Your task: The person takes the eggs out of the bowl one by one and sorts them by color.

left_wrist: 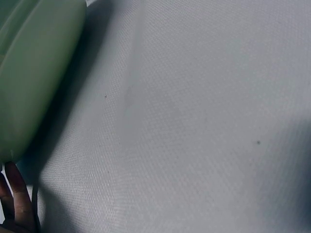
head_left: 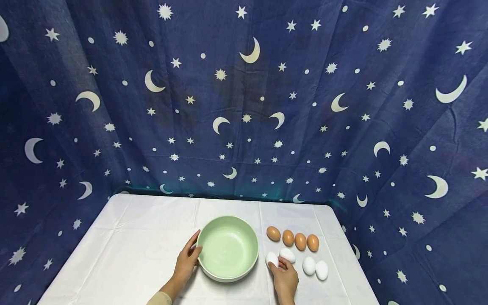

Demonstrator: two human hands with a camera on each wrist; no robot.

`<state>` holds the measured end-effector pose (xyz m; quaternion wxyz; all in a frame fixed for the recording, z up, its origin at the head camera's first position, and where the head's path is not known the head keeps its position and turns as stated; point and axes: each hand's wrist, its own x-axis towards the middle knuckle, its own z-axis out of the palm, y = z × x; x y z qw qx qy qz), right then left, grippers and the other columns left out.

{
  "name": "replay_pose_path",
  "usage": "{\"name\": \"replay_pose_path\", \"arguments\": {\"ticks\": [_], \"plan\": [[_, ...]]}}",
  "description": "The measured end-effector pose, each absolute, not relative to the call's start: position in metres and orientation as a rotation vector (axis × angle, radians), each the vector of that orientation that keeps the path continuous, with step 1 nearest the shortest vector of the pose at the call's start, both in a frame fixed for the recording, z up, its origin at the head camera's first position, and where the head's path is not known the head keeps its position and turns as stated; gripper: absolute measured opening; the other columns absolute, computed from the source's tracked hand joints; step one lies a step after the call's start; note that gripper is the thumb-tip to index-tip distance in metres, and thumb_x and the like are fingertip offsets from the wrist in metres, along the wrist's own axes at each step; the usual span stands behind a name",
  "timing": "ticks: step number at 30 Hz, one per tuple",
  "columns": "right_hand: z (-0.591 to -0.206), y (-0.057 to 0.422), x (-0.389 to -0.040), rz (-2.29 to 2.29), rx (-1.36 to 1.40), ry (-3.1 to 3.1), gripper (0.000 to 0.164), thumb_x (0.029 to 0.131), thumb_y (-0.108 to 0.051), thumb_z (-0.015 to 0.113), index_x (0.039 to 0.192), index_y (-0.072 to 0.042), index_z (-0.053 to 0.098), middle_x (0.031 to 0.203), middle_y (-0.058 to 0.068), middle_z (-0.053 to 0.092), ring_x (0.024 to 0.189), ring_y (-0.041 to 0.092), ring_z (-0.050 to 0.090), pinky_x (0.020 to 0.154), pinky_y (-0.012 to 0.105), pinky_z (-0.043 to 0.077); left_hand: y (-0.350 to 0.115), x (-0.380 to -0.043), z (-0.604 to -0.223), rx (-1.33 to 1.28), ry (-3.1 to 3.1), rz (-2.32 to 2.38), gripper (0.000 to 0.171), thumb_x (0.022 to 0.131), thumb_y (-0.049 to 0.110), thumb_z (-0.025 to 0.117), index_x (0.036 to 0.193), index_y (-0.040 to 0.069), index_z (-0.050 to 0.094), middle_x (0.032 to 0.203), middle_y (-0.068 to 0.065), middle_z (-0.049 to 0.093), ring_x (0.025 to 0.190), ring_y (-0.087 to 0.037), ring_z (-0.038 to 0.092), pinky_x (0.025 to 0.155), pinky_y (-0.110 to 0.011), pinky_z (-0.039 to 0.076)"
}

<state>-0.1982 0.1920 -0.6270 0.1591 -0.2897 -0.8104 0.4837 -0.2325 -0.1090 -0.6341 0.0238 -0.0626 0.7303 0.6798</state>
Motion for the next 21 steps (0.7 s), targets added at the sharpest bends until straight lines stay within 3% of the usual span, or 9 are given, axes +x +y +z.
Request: {"name": "replay_pose_path", "arguments": {"ticks": [21], "plan": [[-0.6276, 0.1896, -0.2014, 1.389, -0.847, -2.303, 0.044, 0.07, -0.012, 0.084, 0.108, 0.005, 0.068, 0.093, 0.016, 0.069, 0.076, 0.019, 0.065, 0.061, 0.022, 0.046, -0.112, -0.2366, -0.634, -0.168, 2.237, 2.131, 0.054, 0.1, 0.022, 0.055, 0.151, 0.029, 0.04, 0.15, -0.013, 0.043, 0.099, -0.02, 0.061, 0.066, -0.029, 0.057]]}}
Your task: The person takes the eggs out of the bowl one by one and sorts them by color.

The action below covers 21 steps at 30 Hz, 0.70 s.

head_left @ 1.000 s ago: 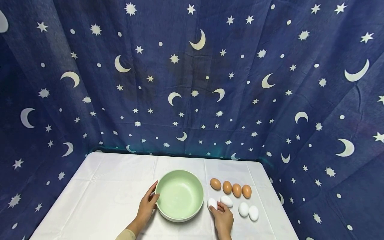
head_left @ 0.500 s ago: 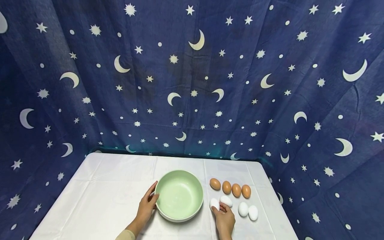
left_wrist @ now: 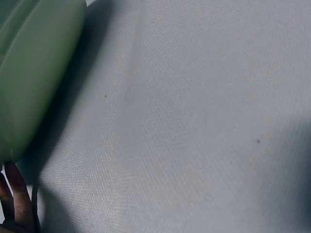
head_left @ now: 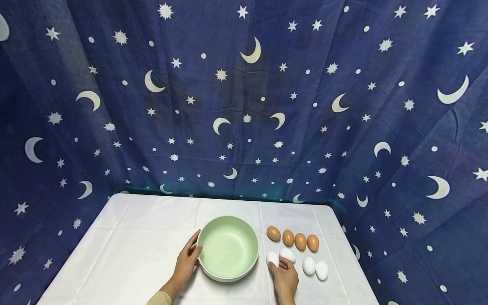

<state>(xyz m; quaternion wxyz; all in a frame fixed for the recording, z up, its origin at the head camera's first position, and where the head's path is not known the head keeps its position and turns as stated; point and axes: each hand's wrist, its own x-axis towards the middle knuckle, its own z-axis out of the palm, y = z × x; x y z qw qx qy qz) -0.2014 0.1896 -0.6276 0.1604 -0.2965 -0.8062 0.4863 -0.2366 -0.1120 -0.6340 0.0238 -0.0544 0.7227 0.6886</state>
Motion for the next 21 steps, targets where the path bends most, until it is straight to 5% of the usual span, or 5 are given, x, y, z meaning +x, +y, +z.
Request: {"name": "replay_pose_path", "arguments": {"ticks": [13, 21], "plan": [[-0.624, 0.19, -0.196, 1.408, -0.879, -2.271, 0.044, 0.069, -0.012, 0.083, 0.106, 0.005, 0.068, 0.092, 0.017, 0.07, 0.077, 0.024, 0.068, 0.062, 0.025, 0.048, -0.111, -0.234, -0.633, -0.182, 2.261, 2.117, 0.056, 0.098, 0.023, 0.057, 0.151, 0.025, 0.04, 0.149, -0.016, 0.045, 0.098, -0.018, 0.062, 0.065, -0.028, 0.056], [-0.601, 0.194, -0.195, 1.398, -0.781, -2.245, 0.027, 0.081, -0.016, 0.077, 0.1, 0.001, 0.069, 0.088, 0.011, 0.071, 0.068, 0.01, 0.062, 0.055, 0.018, 0.045, -0.115, -0.232, -0.627, -0.16, 2.32, 2.018, 0.055, 0.098, 0.025, 0.058, 0.15, 0.028, 0.041, 0.149, -0.013, 0.046, 0.102, -0.021, 0.062, 0.066, -0.028, 0.056]]}}
